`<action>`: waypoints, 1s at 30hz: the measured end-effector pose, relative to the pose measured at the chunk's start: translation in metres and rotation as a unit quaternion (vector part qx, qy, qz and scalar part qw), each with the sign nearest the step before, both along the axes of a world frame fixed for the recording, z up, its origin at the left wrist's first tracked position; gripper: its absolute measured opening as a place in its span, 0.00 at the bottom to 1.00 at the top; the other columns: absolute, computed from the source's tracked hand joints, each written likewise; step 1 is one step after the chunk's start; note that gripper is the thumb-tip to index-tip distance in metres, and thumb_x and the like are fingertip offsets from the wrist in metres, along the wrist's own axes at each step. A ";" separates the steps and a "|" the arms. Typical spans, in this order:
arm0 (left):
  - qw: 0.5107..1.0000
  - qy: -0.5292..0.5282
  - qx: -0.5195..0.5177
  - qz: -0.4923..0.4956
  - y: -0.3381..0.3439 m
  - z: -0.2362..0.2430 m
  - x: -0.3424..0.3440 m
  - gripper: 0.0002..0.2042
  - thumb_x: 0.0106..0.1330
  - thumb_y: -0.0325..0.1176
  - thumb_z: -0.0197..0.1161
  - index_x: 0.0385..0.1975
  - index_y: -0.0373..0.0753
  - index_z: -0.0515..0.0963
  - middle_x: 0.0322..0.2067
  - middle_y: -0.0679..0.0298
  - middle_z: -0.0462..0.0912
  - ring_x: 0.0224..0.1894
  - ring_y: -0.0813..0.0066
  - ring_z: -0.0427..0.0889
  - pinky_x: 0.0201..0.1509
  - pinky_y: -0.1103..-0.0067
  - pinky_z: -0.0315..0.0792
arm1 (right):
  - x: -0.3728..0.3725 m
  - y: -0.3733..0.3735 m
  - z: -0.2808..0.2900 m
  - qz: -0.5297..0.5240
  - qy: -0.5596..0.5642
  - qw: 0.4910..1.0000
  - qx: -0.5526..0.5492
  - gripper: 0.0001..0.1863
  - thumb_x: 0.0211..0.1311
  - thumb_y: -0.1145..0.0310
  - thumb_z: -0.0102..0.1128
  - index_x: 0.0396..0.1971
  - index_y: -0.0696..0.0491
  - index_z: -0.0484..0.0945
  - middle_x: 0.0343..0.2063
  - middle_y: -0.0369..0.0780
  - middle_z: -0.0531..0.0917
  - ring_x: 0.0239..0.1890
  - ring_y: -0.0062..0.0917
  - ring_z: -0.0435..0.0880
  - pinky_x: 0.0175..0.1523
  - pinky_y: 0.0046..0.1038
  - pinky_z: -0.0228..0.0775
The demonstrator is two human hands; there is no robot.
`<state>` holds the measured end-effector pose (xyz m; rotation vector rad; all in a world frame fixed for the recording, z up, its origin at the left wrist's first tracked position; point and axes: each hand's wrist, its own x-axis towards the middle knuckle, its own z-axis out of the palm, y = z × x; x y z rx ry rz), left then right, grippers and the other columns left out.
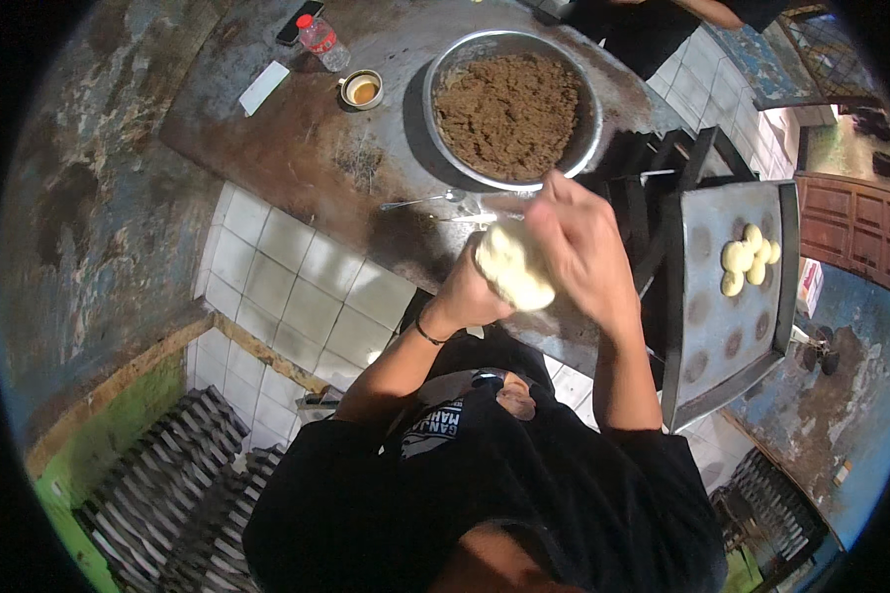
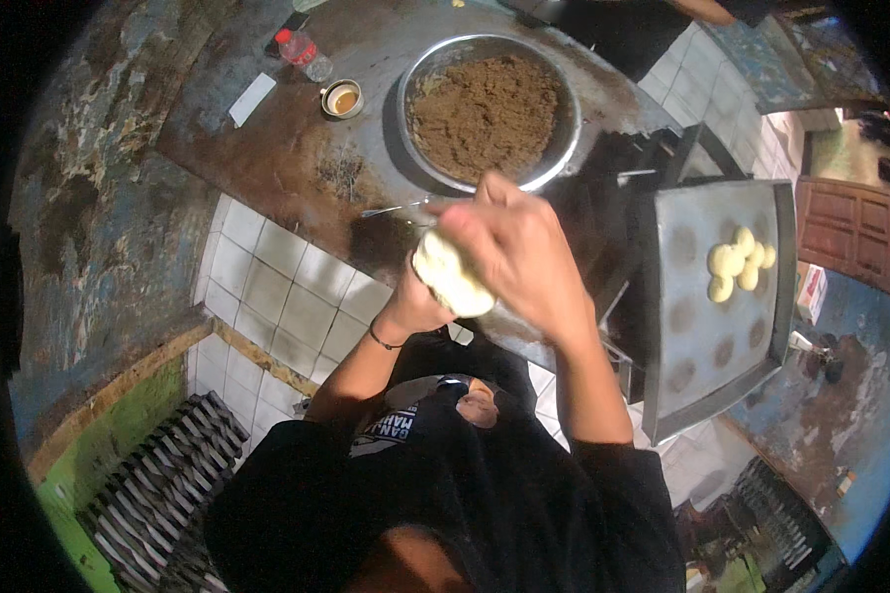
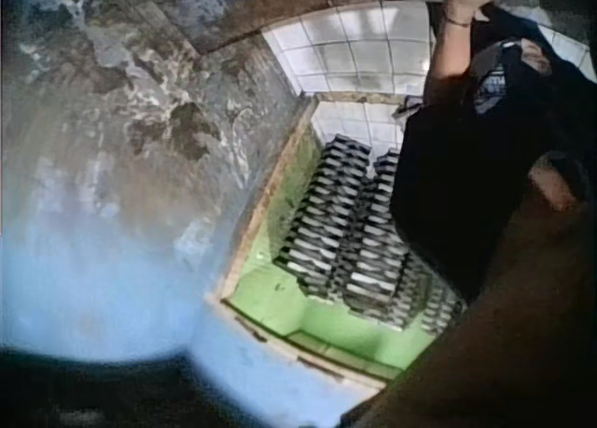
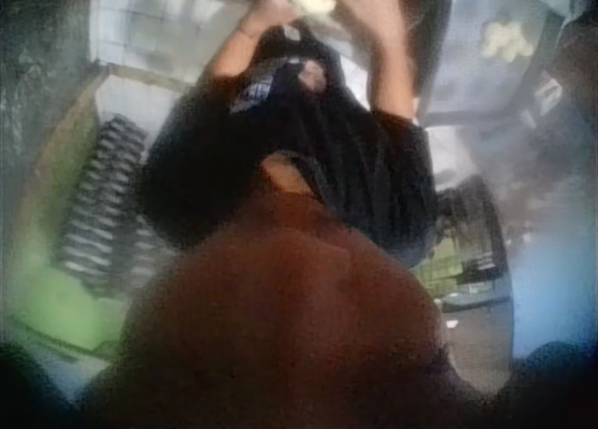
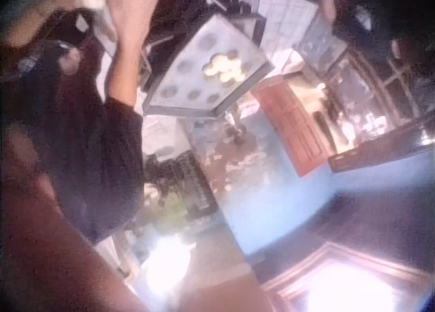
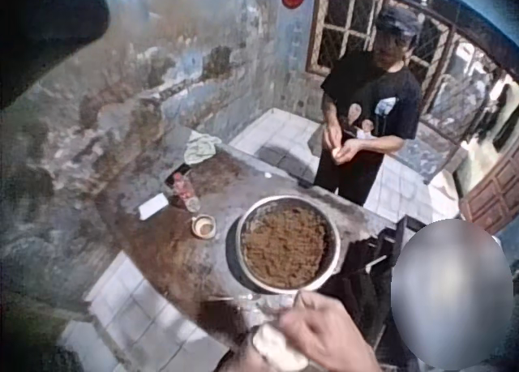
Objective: The person flattens a portion of dough, adds a scoop of brown filling, and pinches the edges together to seal it into a ball before placing it on a metal tray.
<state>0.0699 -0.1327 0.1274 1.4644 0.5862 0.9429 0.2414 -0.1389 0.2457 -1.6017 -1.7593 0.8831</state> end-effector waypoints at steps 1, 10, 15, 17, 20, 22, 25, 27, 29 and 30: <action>0.998 0.019 -0.057 0.019 0.004 -0.012 -0.011 0.23 0.51 0.28 0.79 0.48 0.34 0.81 0.45 0.57 0.89 0.47 0.66 0.88 0.55 0.68 0.80 | -0.007 0.026 -0.023 -0.052 0.068 0.995 -0.042 0.22 0.77 0.54 0.57 0.42 0.59 0.89 0.28 0.48 0.79 0.30 0.39 0.80 0.40 0.41 0.71; 0.932 0.325 0.091 0.132 0.118 -0.060 -0.135 0.19 0.53 0.30 0.75 0.47 0.34 0.83 0.44 0.49 0.87 0.48 0.47 0.86 0.56 0.60 0.78 | 0.045 0.246 -0.319 0.059 -0.256 0.963 0.056 0.38 0.58 0.50 0.76 0.68 0.47 0.76 0.58 0.50 0.83 0.54 0.51 0.85 0.62 0.47 0.77; 0.934 0.317 -0.040 0.159 0.135 -0.091 -0.185 0.13 0.56 0.27 0.74 0.42 0.32 0.85 0.39 0.50 0.90 0.44 0.52 0.88 0.52 0.63 0.79 | 0.055 0.267 -0.337 0.101 -0.251 0.962 -0.026 0.30 0.58 0.55 0.76 0.61 0.43 0.82 0.50 0.50 0.87 0.51 0.49 0.86 0.60 0.45 0.77; 0.931 0.310 -0.062 0.183 0.139 -0.098 -0.188 0.13 0.57 0.27 0.74 0.42 0.31 0.85 0.39 0.51 0.91 0.43 0.57 0.90 0.51 0.65 0.79 | 0.055 0.268 -0.334 0.089 -0.237 0.967 -0.042 0.26 0.58 0.57 0.75 0.57 0.44 0.85 0.47 0.50 0.88 0.50 0.48 0.87 0.60 0.44 0.78; 0.946 0.240 -0.123 0.179 0.146 -0.096 -0.180 0.13 0.58 0.26 0.74 0.42 0.30 0.85 0.39 0.53 0.91 0.43 0.64 0.91 0.49 0.69 0.80 | 0.047 0.267 -0.326 0.070 -0.228 0.969 -0.058 0.21 0.60 0.58 0.74 0.53 0.46 0.87 0.44 0.50 0.88 0.49 0.47 0.87 0.58 0.44 0.78; 0.950 0.215 -0.131 0.183 0.148 -0.094 -0.171 0.13 0.59 0.26 0.74 0.42 0.29 0.85 0.39 0.53 0.91 0.43 0.67 0.91 0.49 0.70 0.81 | 0.041 0.270 -0.313 0.060 -0.243 0.963 -0.096 0.19 0.61 0.59 0.73 0.51 0.46 0.88 0.44 0.49 0.89 0.49 0.47 0.87 0.57 0.45 0.78; 0.957 0.203 -0.114 0.173 0.156 -0.077 -0.153 0.13 0.59 0.27 0.74 0.43 0.29 0.85 0.40 0.53 0.91 0.43 0.67 0.91 0.49 0.71 0.81 | 0.055 0.271 -0.324 0.064 -0.256 0.964 -0.021 0.18 0.61 0.60 0.74 0.50 0.47 0.89 0.42 0.49 0.89 0.46 0.46 0.88 0.54 0.43 0.80; 0.959 0.212 -0.091 0.167 0.157 -0.072 -0.146 0.14 0.59 0.28 0.75 0.43 0.30 0.85 0.39 0.53 0.92 0.43 0.67 0.91 0.48 0.71 0.81 | 0.059 0.268 -0.327 -0.050 -0.175 0.981 -0.068 0.18 0.62 0.60 0.74 0.51 0.49 0.88 0.41 0.46 0.90 0.45 0.39 0.90 0.53 0.40 0.80; 0.959 0.228 -0.063 0.155 0.162 -0.073 -0.138 0.14 0.59 0.29 0.75 0.43 0.30 0.86 0.39 0.53 0.92 0.42 0.66 0.91 0.48 0.71 0.81 | 0.076 0.255 -0.347 -0.155 -0.055 0.982 -0.094 0.17 0.66 0.64 0.72 0.51 0.54 0.87 0.39 0.40 0.91 0.39 0.27 0.89 0.46 0.34 0.81; 0.959 0.230 -0.069 0.152 0.162 -0.073 -0.133 0.14 0.59 0.30 0.75 0.43 0.30 0.86 0.39 0.53 0.92 0.42 0.66 0.91 0.47 0.71 0.81 | 0.068 0.250 -0.334 -0.180 0.075 0.973 -0.121 0.17 0.67 0.65 0.72 0.52 0.55 0.86 0.39 0.39 0.90 0.38 0.25 0.88 0.46 0.32 0.80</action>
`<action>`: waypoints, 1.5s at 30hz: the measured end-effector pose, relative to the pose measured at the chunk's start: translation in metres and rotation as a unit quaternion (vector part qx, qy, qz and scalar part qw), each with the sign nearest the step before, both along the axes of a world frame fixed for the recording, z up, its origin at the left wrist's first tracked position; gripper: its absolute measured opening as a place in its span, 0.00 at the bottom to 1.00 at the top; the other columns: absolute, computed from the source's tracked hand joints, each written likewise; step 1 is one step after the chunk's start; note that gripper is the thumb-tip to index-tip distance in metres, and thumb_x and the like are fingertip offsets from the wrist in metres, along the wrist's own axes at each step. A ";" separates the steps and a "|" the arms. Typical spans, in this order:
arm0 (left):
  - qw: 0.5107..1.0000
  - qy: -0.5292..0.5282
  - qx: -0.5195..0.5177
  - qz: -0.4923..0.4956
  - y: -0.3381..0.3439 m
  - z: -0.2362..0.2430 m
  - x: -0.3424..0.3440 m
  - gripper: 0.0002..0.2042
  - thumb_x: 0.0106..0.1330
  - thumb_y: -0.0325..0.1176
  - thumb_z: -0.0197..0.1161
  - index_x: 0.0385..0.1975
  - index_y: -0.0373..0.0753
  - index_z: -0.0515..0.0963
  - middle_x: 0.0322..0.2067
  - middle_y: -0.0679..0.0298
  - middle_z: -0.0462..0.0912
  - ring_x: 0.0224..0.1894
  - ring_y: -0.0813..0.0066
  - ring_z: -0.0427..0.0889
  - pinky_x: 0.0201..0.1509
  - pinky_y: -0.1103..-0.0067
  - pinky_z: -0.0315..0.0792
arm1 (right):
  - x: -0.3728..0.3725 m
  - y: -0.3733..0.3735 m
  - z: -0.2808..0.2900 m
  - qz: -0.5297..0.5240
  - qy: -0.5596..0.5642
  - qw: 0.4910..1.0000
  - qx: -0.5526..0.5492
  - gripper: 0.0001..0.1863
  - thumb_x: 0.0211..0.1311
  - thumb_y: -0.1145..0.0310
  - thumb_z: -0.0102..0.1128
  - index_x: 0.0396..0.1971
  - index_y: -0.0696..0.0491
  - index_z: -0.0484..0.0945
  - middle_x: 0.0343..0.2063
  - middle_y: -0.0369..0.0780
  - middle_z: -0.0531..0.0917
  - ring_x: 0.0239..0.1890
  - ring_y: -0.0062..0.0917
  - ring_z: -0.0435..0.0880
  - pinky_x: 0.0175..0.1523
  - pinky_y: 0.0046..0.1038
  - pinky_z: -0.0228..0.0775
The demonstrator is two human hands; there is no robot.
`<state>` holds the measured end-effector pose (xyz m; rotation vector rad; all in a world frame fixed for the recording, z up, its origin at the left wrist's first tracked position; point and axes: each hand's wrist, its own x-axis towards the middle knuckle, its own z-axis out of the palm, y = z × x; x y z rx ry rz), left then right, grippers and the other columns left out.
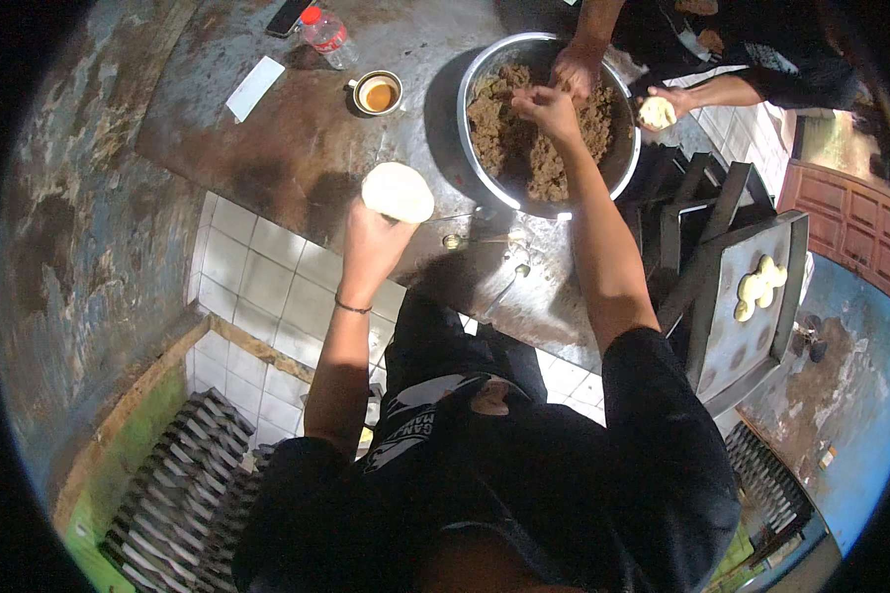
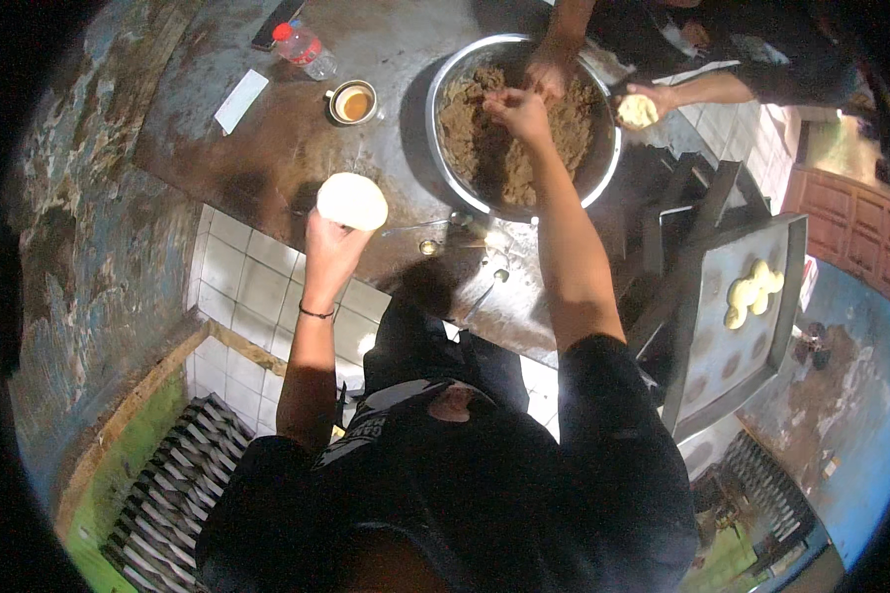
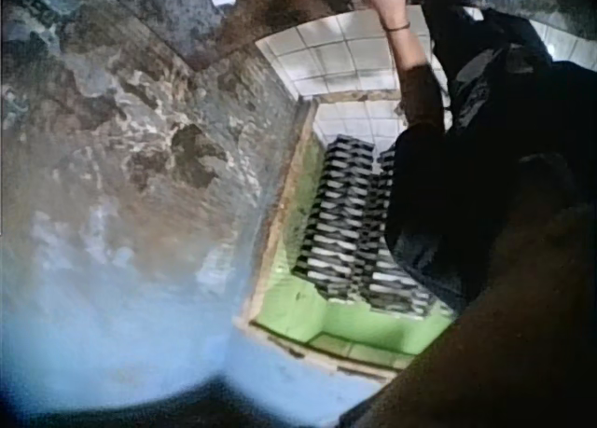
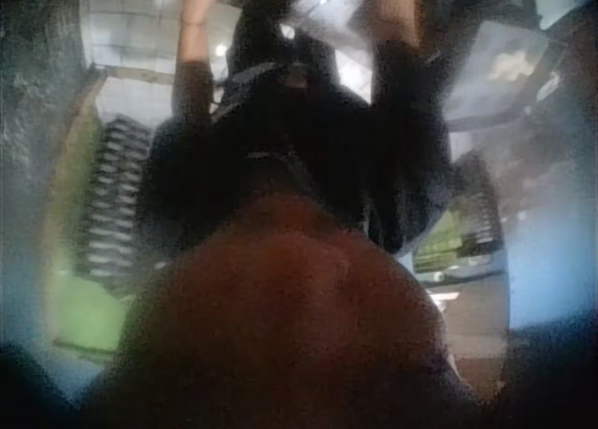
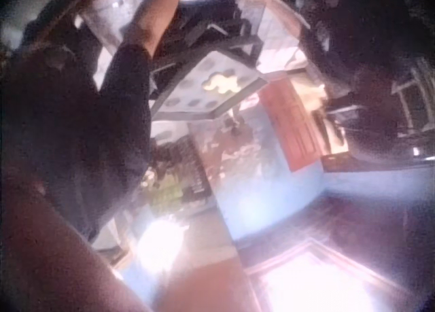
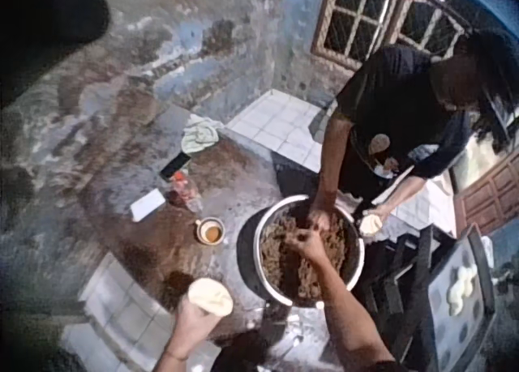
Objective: The person flattens a portion of dough, adds a scoop of brown filling, and pinches the edges together to seal it into a ball before placing it on a metal tray.
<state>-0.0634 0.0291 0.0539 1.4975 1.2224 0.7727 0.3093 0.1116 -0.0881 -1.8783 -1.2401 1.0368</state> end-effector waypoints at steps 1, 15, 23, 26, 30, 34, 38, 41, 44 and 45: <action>1.000 0.000 -0.007 -0.004 0.000 0.000 0.007 0.14 0.60 0.30 0.75 0.43 0.31 0.86 0.38 0.54 0.92 0.42 0.66 0.91 0.47 0.71 0.81 | -0.008 -0.017 0.013 -0.041 0.129 0.991 -0.007 0.17 0.68 0.66 0.71 0.53 0.56 0.85 0.39 0.37 0.89 0.38 0.24 0.87 0.45 0.30 0.80; 0.966 -0.149 0.105 -0.186 -0.093 0.077 0.164 0.20 0.55 0.25 0.78 0.48 0.34 0.83 0.43 0.62 0.90 0.45 0.75 0.87 0.52 0.73 0.79 | -0.018 -0.229 0.248 0.087 0.262 0.961 -0.026 0.38 0.63 0.57 0.77 0.67 0.59 0.71 0.58 0.41 0.80 0.64 0.25 0.75 0.71 0.29 0.63; 0.932 -0.111 0.047 -0.342 -0.164 0.125 0.205 0.18 0.57 0.33 0.78 0.45 0.34 0.83 0.38 0.63 0.89 0.40 0.78 0.84 0.48 0.74 0.79 | 0.013 -0.349 0.361 0.262 -0.228 0.910 0.226 0.54 0.44 0.53 0.85 0.73 0.50 0.67 0.63 0.48 0.73 0.67 0.41 0.72 0.71 0.42 0.67; 0.916 -0.067 0.029 -0.394 -0.187 0.151 0.220 0.20 0.56 0.32 0.78 0.47 0.34 0.82 0.41 0.64 0.88 0.42 0.79 0.84 0.49 0.75 0.78 | 0.027 -0.378 0.370 0.221 -0.204 0.916 0.264 0.39 0.44 0.56 0.85 0.57 0.54 0.81 0.45 0.46 0.79 0.52 0.44 0.80 0.57 0.41 0.75; 0.908 -0.101 0.022 -0.406 -0.221 0.193 0.228 0.25 0.58 0.29 0.80 0.54 0.35 0.77 0.48 0.64 0.85 0.50 0.80 0.82 0.53 0.78 0.78 | 0.049 -0.414 0.375 0.138 -0.050 0.956 0.254 0.23 0.50 0.61 0.84 0.44 0.56 0.87 0.38 0.39 0.83 0.40 0.28 0.84 0.46 0.31 0.77; 0.911 -0.203 -0.018 -0.358 -0.251 0.212 0.227 0.27 0.59 0.28 0.81 0.56 0.36 0.75 0.49 0.64 0.82 0.53 0.78 0.81 0.57 0.80 0.77 | 0.056 -0.437 0.359 0.047 0.244 0.946 0.207 0.16 0.56 0.70 0.81 0.42 0.58 0.85 0.38 0.37 0.88 0.40 0.18 0.84 0.47 0.25 0.77; 0.917 -0.219 0.029 -0.332 -0.270 0.210 0.238 0.16 0.67 0.31 0.72 0.51 0.35 0.77 0.43 0.68 0.83 0.44 0.82 0.80 0.47 0.82 0.76 | 0.050 -0.456 0.358 0.027 0.304 0.928 0.214 0.29 0.58 0.63 0.80 0.59 0.52 0.80 0.47 0.40 0.85 0.39 0.20 0.84 0.48 0.27 0.80; 0.918 -0.254 0.002 -0.306 -0.271 0.210 0.237 0.10 0.69 0.32 0.61 0.45 0.35 0.80 0.36 0.70 0.83 0.33 0.86 0.76 0.34 0.83 0.69 | 0.030 -0.483 0.407 0.059 -0.036 0.949 0.307 0.45 0.57 0.56 0.80 0.74 0.42 0.67 0.55 0.45 0.76 0.47 0.28 0.82 0.50 0.33 0.82; 0.905 -0.201 -0.031 -0.373 -0.259 0.212 0.224 0.09 0.68 0.31 0.62 0.43 0.35 0.80 0.37 0.68 0.83 0.31 0.88 0.75 0.32 0.84 0.68 | 0.013 -0.469 0.409 0.114 -0.322 0.849 0.402 0.44 0.53 0.55 0.82 0.70 0.44 0.71 0.53 0.46 0.76 0.51 0.33 0.80 0.49 0.34 0.81; 0.912 -0.212 -0.033 -0.349 -0.259 0.210 0.224 0.10 0.70 0.31 0.59 0.47 0.36 0.78 0.35 0.68 0.82 0.29 0.90 0.74 0.28 0.86 0.66 | 0.007 -0.463 0.410 0.109 -0.297 0.847 0.426 0.35 0.52 0.55 0.82 0.61 0.48 0.81 0.48 0.45 0.78 0.47 0.36 0.82 0.48 0.35 0.80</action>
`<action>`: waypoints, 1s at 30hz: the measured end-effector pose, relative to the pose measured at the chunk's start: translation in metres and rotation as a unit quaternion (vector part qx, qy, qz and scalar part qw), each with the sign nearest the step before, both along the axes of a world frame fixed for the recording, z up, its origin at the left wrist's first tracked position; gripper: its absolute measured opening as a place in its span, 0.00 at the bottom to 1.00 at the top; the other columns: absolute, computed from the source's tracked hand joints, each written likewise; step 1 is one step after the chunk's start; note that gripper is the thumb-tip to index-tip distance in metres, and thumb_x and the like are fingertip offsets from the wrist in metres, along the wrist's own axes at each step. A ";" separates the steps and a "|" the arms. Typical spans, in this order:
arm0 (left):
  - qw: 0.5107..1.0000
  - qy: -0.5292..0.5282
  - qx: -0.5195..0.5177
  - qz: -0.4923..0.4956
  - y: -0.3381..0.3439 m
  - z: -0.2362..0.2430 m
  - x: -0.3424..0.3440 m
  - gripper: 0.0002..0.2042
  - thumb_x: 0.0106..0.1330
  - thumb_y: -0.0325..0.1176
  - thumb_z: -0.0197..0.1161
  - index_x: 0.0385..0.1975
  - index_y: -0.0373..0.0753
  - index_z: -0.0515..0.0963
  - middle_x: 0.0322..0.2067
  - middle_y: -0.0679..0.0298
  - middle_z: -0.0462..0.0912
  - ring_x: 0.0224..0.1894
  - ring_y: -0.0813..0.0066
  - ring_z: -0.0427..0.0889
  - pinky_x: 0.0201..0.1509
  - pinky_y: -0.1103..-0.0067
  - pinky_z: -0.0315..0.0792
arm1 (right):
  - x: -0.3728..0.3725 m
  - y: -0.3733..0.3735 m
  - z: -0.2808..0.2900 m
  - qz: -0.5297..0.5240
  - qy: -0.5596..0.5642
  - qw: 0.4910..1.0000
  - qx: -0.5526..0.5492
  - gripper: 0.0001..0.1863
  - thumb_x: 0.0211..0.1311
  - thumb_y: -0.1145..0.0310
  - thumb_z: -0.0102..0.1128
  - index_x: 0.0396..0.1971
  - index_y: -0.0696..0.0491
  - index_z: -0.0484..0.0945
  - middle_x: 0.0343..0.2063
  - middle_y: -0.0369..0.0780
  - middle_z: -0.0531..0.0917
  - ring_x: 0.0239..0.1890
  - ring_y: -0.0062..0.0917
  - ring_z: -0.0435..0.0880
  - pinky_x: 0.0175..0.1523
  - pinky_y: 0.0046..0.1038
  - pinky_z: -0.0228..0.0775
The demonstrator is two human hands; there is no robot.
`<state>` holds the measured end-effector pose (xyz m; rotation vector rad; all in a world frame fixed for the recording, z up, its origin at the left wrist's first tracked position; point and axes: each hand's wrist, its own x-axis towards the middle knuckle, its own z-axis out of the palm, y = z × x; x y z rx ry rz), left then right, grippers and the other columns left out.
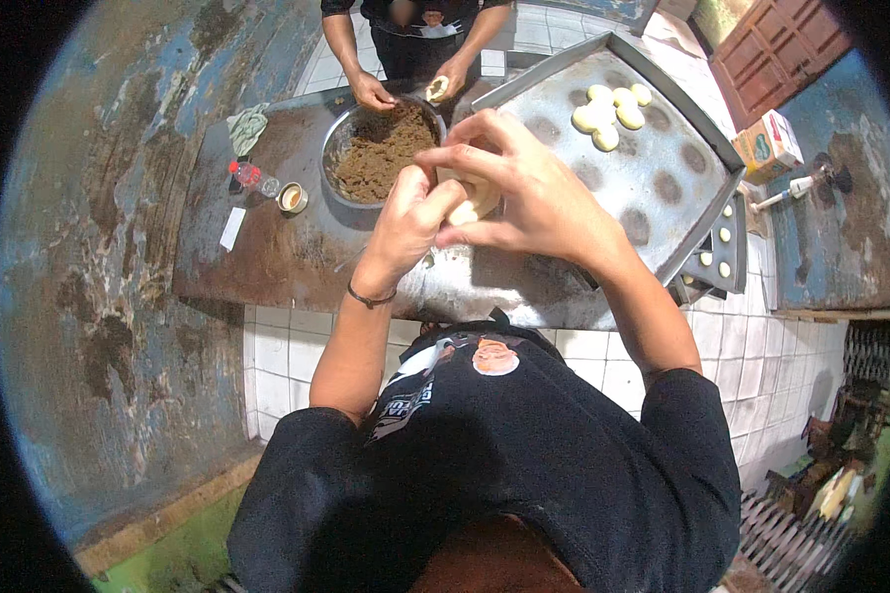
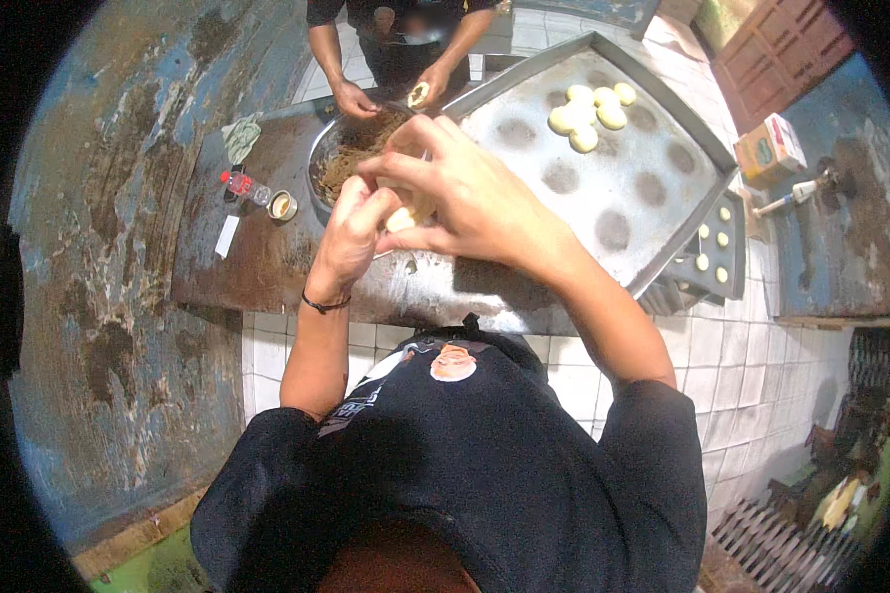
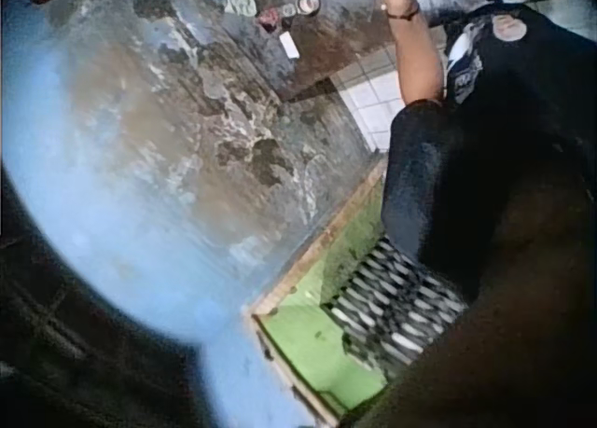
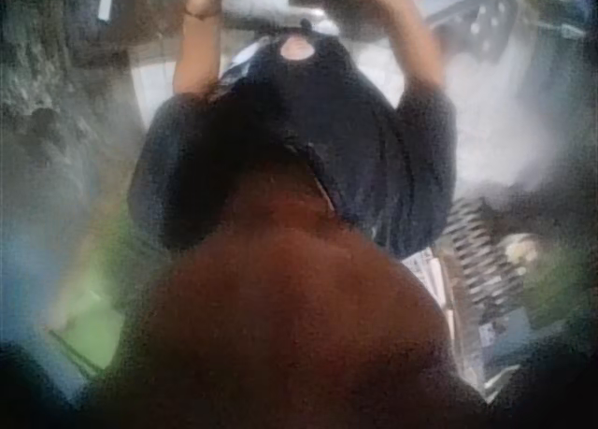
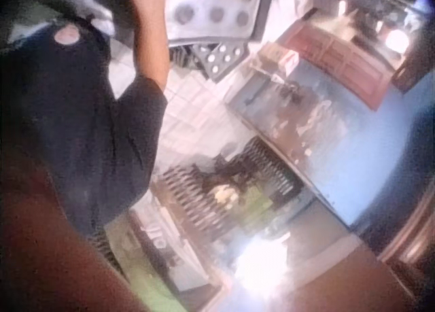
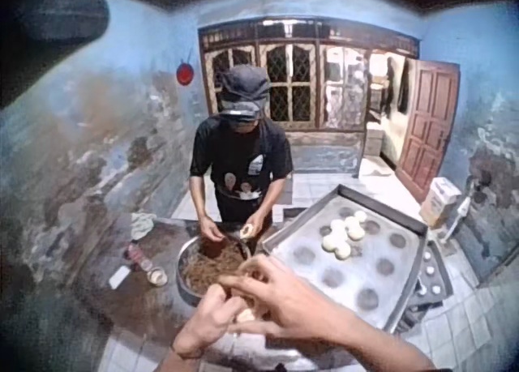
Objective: The person flattens a portion of dough, adds a scoop of brown filling, and pinches the edges together to seal it into a ball before placing it on a metal tray.
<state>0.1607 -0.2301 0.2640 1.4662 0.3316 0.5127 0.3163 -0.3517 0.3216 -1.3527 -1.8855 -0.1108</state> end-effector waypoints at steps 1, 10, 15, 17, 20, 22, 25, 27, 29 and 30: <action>0.997 -0.004 -0.073 -0.021 0.006 0.004 -0.007 0.11 0.70 0.31 0.58 0.49 0.37 0.77 0.35 0.68 0.81 0.27 0.90 0.72 0.26 0.87 0.64 | -0.004 0.004 -0.002 -0.009 0.045 0.999 -0.013 0.32 0.52 0.55 0.82 0.57 0.49 0.83 0.46 0.45 0.79 0.45 0.35 0.83 0.47 0.34 0.80; 0.988 -0.106 -0.068 0.085 0.044 0.030 -0.074 0.18 0.75 0.42 0.66 0.56 0.40 0.74 0.37 0.71 0.82 0.25 0.90 0.73 0.25 0.92 0.66 | -0.090 0.054 -0.021 -0.030 0.562 0.821 -0.095 0.12 0.70 0.67 0.68 0.45 0.61 0.85 0.39 0.39 0.87 0.41 0.20 0.87 0.45 0.25 0.83; 0.966 -0.183 0.055 0.172 0.068 0.030 -0.087 0.12 0.67 0.35 0.76 0.41 0.38 0.80 0.37 0.68 0.85 0.35 0.86 0.81 0.42 0.85 0.76 | -0.149 0.080 -0.044 0.078 0.753 0.646 -0.096 0.13 0.68 0.69 0.71 0.47 0.55 0.79 0.37 0.36 0.84 0.37 0.19 0.86 0.44 0.22 0.84; 0.968 -0.222 -0.075 0.089 0.065 0.035 -0.093 0.11 0.63 0.30 0.77 0.40 0.38 0.81 0.40 0.66 0.84 0.40 0.84 0.82 0.44 0.84 0.77 | -0.164 0.093 -0.075 0.147 0.786 0.596 -0.066 0.19 0.65 0.73 0.74 0.53 0.53 0.77 0.42 0.35 0.83 0.42 0.18 0.85 0.46 0.22 0.83; 0.978 -0.203 -0.042 0.031 0.056 0.050 -0.102 0.13 0.61 0.24 0.73 0.44 0.35 0.79 0.39 0.66 0.83 0.47 0.79 0.85 0.52 0.81 0.79 | -0.196 0.101 -0.075 0.098 0.777 0.620 0.049 0.30 0.65 0.76 0.72 0.65 0.52 0.71 0.53 0.37 0.81 0.47 0.20 0.86 0.49 0.22 0.82; 0.973 -0.224 -0.052 0.006 0.056 0.041 -0.099 0.15 0.61 0.22 0.72 0.46 0.34 0.78 0.41 0.65 0.83 0.48 0.78 0.85 0.54 0.80 0.79 | -0.190 0.101 -0.083 0.037 0.709 0.698 0.089 0.21 0.66 0.77 0.70 0.58 0.56 0.78 0.48 0.37 0.85 0.46 0.19 0.85 0.50 0.22 0.79; 0.967 -0.246 -0.058 -0.034 0.059 0.024 -0.093 0.23 0.59 0.20 0.71 0.53 0.35 0.70 0.46 0.65 0.78 0.50 0.74 0.85 0.57 0.76 0.79 | -0.180 0.092 -0.080 -0.024 0.632 0.772 0.066 0.13 0.66 0.75 0.68 0.49 0.63 0.85 0.42 0.37 0.88 0.46 0.18 0.84 0.53 0.24 0.77; 0.957 -0.267 -0.101 -0.048 0.054 0.018 -0.084 0.27 0.58 0.22 0.72 0.55 0.37 0.67 0.47 0.66 0.75 0.51 0.70 0.86 0.62 0.71 0.76 | -0.174 0.092 -0.080 -0.059 0.604 0.791 0.075 0.15 0.67 0.75 0.68 0.52 0.63 0.85 0.42 0.37 0.88 0.46 0.18 0.84 0.55 0.24 0.76; 0.956 -0.281 -0.066 -0.046 0.061 0.020 -0.080 0.30 0.56 0.22 0.72 0.57 0.37 0.63 0.47 0.66 0.73 0.52 0.67 0.87 0.69 0.65 0.70 | -0.167 0.083 -0.067 0.007 0.611 0.791 0.028 0.17 0.68 0.73 0.68 0.55 0.63 0.84 0.43 0.36 0.89 0.46 0.17 0.83 0.56 0.25 0.76; 0.954 -0.291 -0.049 -0.047 0.065 0.022 -0.077 0.32 0.55 0.22 0.72 0.58 0.38 0.62 0.47 0.66 0.72 0.53 0.65 0.87 0.72 0.62 0.66 | -0.161 0.073 -0.058 0.022 0.594 0.804 -0.002 0.17 0.69 0.73 0.68 0.55 0.63 0.84 0.43 0.36 0.89 0.46 0.17 0.84 0.56 0.25 0.76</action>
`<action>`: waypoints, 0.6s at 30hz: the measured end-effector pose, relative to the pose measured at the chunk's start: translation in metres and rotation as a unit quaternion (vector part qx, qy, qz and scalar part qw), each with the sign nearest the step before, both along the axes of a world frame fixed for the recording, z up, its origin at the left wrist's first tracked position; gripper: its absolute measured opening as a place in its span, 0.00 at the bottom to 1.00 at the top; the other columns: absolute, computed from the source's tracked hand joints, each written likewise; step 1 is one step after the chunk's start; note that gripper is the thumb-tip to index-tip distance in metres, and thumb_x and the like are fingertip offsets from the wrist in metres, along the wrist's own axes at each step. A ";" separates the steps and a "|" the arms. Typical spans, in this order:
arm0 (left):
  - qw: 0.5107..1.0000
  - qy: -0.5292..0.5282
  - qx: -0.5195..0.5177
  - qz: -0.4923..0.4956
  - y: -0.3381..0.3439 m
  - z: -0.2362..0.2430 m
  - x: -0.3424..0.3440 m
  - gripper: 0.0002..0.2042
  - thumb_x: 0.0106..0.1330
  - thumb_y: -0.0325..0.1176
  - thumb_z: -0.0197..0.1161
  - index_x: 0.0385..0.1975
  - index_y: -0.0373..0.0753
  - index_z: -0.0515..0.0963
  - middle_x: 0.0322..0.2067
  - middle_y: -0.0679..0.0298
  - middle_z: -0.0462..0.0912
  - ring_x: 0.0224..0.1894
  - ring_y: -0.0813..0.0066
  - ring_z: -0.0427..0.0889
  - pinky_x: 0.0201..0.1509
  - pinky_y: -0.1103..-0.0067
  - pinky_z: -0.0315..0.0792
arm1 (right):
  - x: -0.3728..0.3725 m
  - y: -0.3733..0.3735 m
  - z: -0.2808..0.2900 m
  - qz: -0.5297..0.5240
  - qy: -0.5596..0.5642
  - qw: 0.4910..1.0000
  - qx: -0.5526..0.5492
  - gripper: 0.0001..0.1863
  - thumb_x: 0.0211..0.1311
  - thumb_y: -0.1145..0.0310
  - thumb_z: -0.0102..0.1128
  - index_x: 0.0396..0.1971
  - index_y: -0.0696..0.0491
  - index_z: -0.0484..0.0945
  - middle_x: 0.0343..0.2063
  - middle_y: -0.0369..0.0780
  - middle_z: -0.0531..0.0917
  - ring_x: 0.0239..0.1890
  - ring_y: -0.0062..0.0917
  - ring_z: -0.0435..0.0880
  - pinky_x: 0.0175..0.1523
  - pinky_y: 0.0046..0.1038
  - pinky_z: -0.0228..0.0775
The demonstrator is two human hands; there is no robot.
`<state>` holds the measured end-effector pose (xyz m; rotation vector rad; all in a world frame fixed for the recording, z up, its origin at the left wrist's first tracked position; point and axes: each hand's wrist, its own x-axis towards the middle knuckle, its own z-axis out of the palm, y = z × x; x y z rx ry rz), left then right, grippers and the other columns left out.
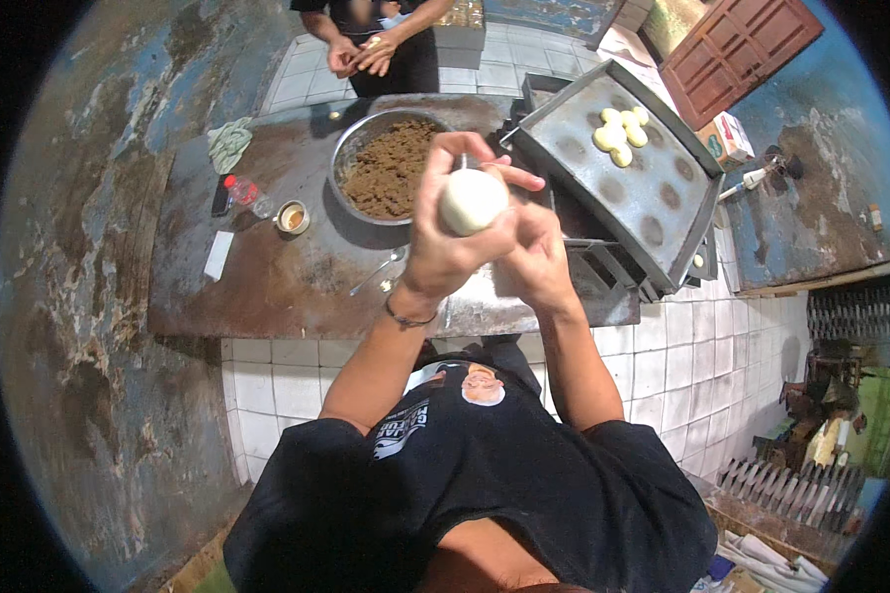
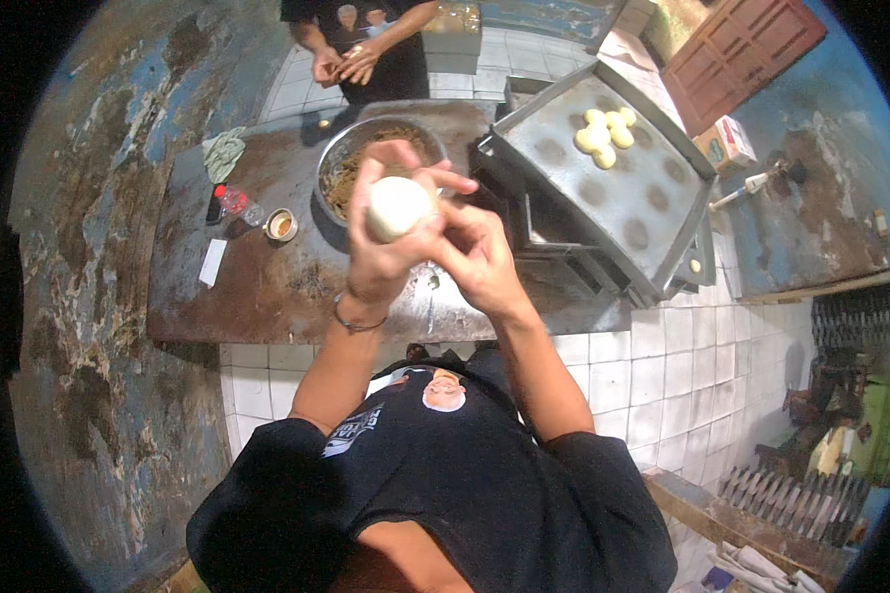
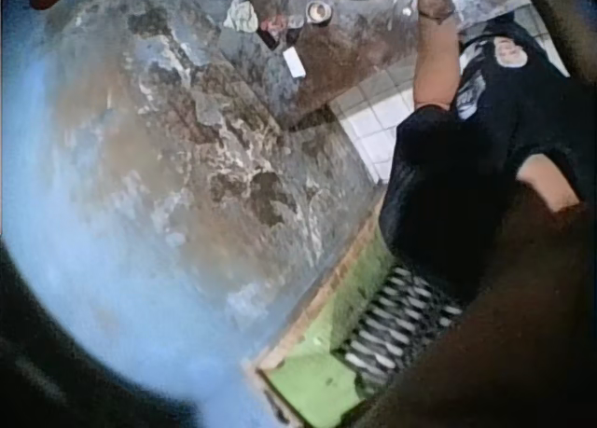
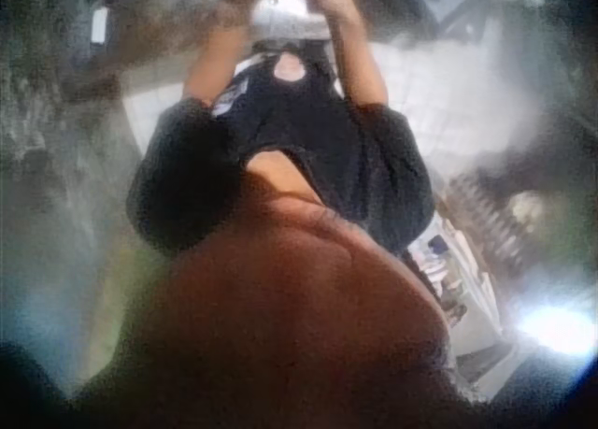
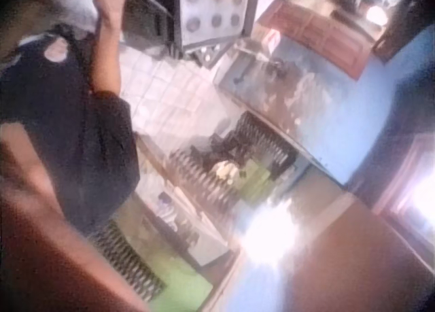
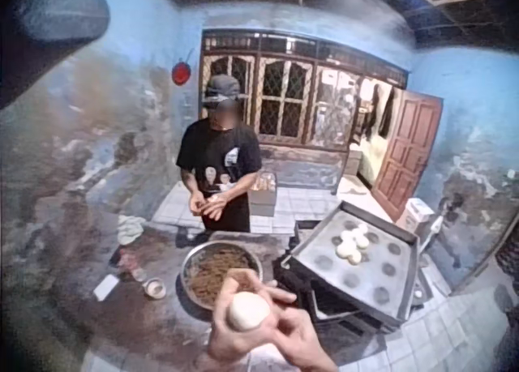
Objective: The person flattens a portion of dough, adds a scoop of brown filling, and pinches the edges together to seal it into a ball before placing it on a metal tray.
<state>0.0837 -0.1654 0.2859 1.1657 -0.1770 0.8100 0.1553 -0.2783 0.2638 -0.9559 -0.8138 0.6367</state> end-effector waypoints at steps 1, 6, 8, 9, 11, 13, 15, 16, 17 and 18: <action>1.000 -0.010 0.022 -0.005 -0.004 0.004 0.002 0.33 0.53 0.23 0.72 0.58 0.38 0.61 0.48 0.65 0.72 0.54 0.63 0.87 0.75 0.61 0.62 | 0.005 -0.008 0.004 0.030 -0.021 0.999 -0.016 0.17 0.69 0.72 0.68 0.54 0.62 0.84 0.43 0.36 0.89 0.45 0.16 0.84 0.55 0.25 0.76; 0.994 -0.025 0.105 0.002 -0.034 0.000 0.040 0.37 0.52 0.25 0.70 0.61 0.37 0.56 0.45 0.62 0.76 0.51 0.64 0.87 0.78 0.57 0.60 | 0.010 -0.008 -0.003 -0.224 0.044 0.970 0.083 0.14 0.61 0.65 0.74 0.38 0.62 0.87 0.36 0.35 0.89 0.41 0.17 0.86 0.49 0.24 0.77; 0.996 -0.001 0.083 -0.024 -0.033 -0.003 0.052 0.36 0.52 0.23 0.71 0.60 0.36 0.58 0.47 0.62 0.72 0.49 0.70 0.83 0.70 0.63 0.67 | 0.046 -0.022 -0.007 -0.137 -0.113 0.982 0.064 0.13 0.63 0.65 0.74 0.39 0.60 0.87 0.33 0.35 0.88 0.37 0.18 0.85 0.47 0.23 0.76; 0.997 0.020 0.060 -0.040 -0.029 -0.002 0.052 0.35 0.52 0.22 0.72 0.59 0.36 0.58 0.49 0.62 0.70 0.49 0.72 0.81 0.66 0.66 0.70 | 0.070 -0.044 0.012 -0.045 -0.143 0.987 -0.055 0.13 0.63 0.67 0.74 0.42 0.59 0.87 0.37 0.37 0.89 0.40 0.21 0.87 0.49 0.25 0.77; 0.986 0.071 0.140 0.059 -0.020 -0.016 0.070 0.34 0.52 0.20 0.73 0.58 0.36 0.60 0.51 0.63 0.66 0.45 0.73 0.80 0.59 0.73 0.74 | 0.122 -0.087 0.046 0.157 -0.292 0.901 -0.281 0.15 0.62 0.70 0.74 0.48 0.56 0.87 0.45 0.41 0.90 0.44 0.27 0.89 0.54 0.29 0.79; 0.918 0.082 0.342 0.181 -0.015 -0.034 0.111 0.35 0.52 0.23 0.76 0.59 0.40 0.61 0.49 0.61 0.69 0.39 0.63 0.83 0.54 0.74 0.77 | 0.145 -0.107 0.049 -0.024 -0.207 0.936 -0.284 0.22 0.60 0.71 0.76 0.55 0.55 0.85 0.51 0.40 0.88 0.49 0.26 0.88 0.58 0.30 0.79; 0.940 0.135 0.301 0.089 -0.044 -0.041 0.152 0.36 0.54 0.26 0.78 0.59 0.43 0.61 0.45 0.55 0.80 0.45 0.58 0.89 0.52 0.70 0.80 | 0.170 -0.107 0.051 -0.027 -0.203 0.949 -0.241 0.28 0.56 0.68 0.80 0.59 0.54 0.84 0.60 0.39 0.82 0.59 0.23 0.81 0.58 0.27 0.78; 0.957 0.169 0.236 -0.004 -0.054 -0.051 0.171 0.37 0.54 0.33 0.81 0.58 0.40 0.61 0.45 0.56 0.82 0.46 0.64 0.88 0.51 0.73 0.80 | 0.182 -0.106 0.045 -0.057 -0.244 0.930 -0.267 0.27 0.56 0.67 0.80 0.57 0.54 0.85 0.55 0.37 0.84 0.57 0.23 0.83 0.58 0.28 0.79; 0.958 0.170 0.229 -0.009 -0.060 -0.064 0.192 0.34 0.59 0.35 0.79 0.58 0.41 0.61 0.38 0.53 0.88 0.45 0.58 0.91 0.49 0.70 0.81 | 0.197 -0.105 0.037 -0.086 -0.290 0.908 -0.288 0.26 0.56 0.65 0.81 0.55 0.54 0.86 0.50 0.36 0.86 0.54 0.22 0.84 0.58 0.29 0.80; 0.956 0.175 0.237 0.004 -0.067 -0.076 0.211 0.33 0.61 0.36 0.77 0.58 0.41 0.61 0.37 0.53 0.89 0.44 0.56 0.91 0.48 0.70 0.81 | 0.214 -0.109 0.027 -0.094 -0.262 0.912 -0.303 0.25 0.55 0.66 0.81 0.54 0.53 0.86 0.47 0.35 0.87 0.52 0.22 0.84 0.56 0.29 0.82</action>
